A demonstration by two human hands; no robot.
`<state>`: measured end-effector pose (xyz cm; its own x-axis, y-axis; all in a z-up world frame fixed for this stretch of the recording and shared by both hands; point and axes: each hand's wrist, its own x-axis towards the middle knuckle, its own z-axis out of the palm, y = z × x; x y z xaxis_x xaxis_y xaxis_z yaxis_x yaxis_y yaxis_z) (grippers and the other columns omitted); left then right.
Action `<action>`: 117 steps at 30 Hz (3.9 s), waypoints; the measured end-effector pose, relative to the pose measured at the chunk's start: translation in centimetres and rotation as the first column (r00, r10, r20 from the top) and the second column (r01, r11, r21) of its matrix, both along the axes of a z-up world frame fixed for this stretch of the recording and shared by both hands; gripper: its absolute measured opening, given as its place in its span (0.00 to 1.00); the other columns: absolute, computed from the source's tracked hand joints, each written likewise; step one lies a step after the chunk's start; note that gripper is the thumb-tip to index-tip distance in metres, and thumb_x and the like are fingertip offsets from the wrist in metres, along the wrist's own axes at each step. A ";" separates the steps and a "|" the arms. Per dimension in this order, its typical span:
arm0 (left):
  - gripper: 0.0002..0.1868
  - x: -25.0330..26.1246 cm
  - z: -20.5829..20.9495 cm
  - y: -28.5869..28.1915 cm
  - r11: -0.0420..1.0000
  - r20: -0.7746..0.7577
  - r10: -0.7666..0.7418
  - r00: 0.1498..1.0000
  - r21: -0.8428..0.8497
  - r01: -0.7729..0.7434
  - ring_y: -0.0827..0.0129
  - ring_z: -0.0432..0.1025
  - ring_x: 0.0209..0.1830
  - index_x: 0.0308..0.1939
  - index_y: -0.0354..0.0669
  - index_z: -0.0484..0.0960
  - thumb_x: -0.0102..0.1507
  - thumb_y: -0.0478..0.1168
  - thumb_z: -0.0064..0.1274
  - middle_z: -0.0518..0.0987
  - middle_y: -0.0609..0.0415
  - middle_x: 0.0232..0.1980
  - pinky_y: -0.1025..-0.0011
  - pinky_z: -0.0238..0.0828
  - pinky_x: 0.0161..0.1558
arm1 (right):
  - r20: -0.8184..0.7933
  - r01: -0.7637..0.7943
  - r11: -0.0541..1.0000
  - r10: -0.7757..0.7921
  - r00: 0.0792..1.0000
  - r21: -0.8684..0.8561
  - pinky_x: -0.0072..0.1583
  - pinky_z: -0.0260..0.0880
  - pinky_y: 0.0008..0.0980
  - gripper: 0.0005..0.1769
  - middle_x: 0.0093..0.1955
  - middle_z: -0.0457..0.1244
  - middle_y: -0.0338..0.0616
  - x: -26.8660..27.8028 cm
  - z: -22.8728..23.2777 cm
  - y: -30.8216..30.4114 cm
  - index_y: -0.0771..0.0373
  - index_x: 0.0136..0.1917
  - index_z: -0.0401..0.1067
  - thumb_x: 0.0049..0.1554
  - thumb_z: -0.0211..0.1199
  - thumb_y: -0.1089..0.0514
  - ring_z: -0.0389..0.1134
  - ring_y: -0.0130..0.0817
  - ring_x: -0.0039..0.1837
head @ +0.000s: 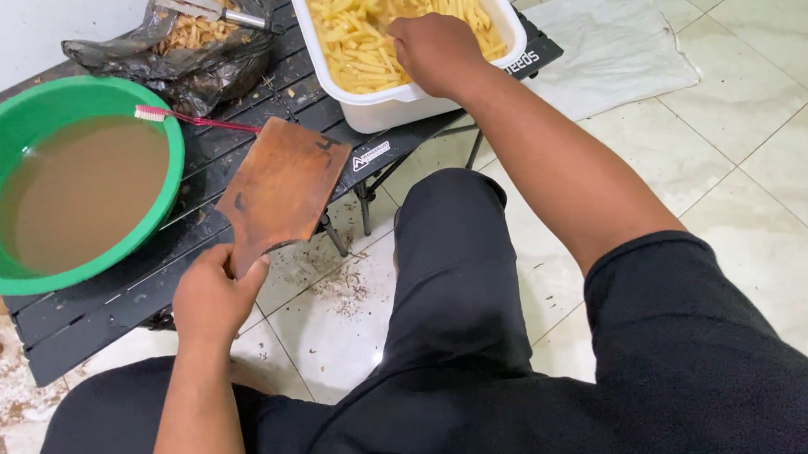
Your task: Peeling potatoes and slicing them into French fries using a knife on a small cutting board.
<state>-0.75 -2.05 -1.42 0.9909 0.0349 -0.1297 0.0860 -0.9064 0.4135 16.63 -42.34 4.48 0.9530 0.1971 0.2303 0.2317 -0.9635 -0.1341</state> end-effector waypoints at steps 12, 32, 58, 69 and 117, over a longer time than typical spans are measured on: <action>0.22 3.8 -4.0 1.1 0.961 0.334 -0.204 0.920 0.246 0.124 0.44 0.68 0.54 0.59 0.47 0.80 0.67 0.54 0.55 0.75 0.48 0.58 0.44 0.67 0.46 | -0.042 -0.045 0.947 0.061 0.997 0.317 0.48 0.65 0.45 0.18 0.61 0.69 0.42 -0.2 2.7 0.4 0.52 0.65 0.77 0.66 0.52 0.54 0.69 0.46 0.56; 0.20 4.9 -7.9 2.3 0.969 0.548 -0.246 0.800 0.110 0.222 0.56 0.68 0.71 0.63 0.43 0.82 0.67 0.29 0.49 0.77 0.48 0.69 0.39 0.43 0.76 | -0.129 0.425 0.905 -0.420 0.898 0.013 0.40 0.63 0.46 0.14 0.48 0.67 0.37 3.0 2.6 -7.7 0.42 0.56 0.77 0.68 0.49 0.51 0.66 0.46 0.46; 0.22 2.7 -6.1 0.5 0.973 0.533 -0.214 0.819 0.038 0.230 0.51 0.62 0.76 0.66 0.38 0.78 0.70 0.42 0.50 0.71 0.45 0.75 0.41 0.43 0.77 | 0.082 0.173 0.985 -0.173 0.982 0.009 0.37 0.62 0.51 0.15 0.45 0.70 0.42 -1.2 2.5 -4.7 0.52 0.53 0.77 0.68 0.48 0.55 0.68 0.55 0.44; 0.20 2.1 -5.0 0.4 0.930 0.693 -0.090 0.716 -0.199 0.310 0.51 0.71 0.68 0.67 0.34 0.77 0.70 0.28 0.49 0.77 0.41 0.67 0.58 0.65 0.68 | 0.003 0.309 0.937 -0.314 0.949 0.165 0.46 0.68 0.53 0.14 0.55 0.71 0.41 -2.5 3.0 -8.8 0.51 0.57 0.80 0.65 0.55 0.55 0.70 0.51 0.52; 0.27 1.6 -5.2 0.0 0.914 0.623 -0.063 0.780 -0.278 0.296 0.63 0.66 0.33 0.73 0.37 0.71 0.69 0.29 0.52 0.77 0.48 0.54 0.61 0.69 0.45 | 0.007 0.504 0.855 -0.507 0.862 -0.123 0.33 0.64 0.47 0.15 0.39 0.68 0.46 -2.9 1.0 -8.1 0.57 0.50 0.76 0.59 0.49 0.67 0.68 0.50 0.37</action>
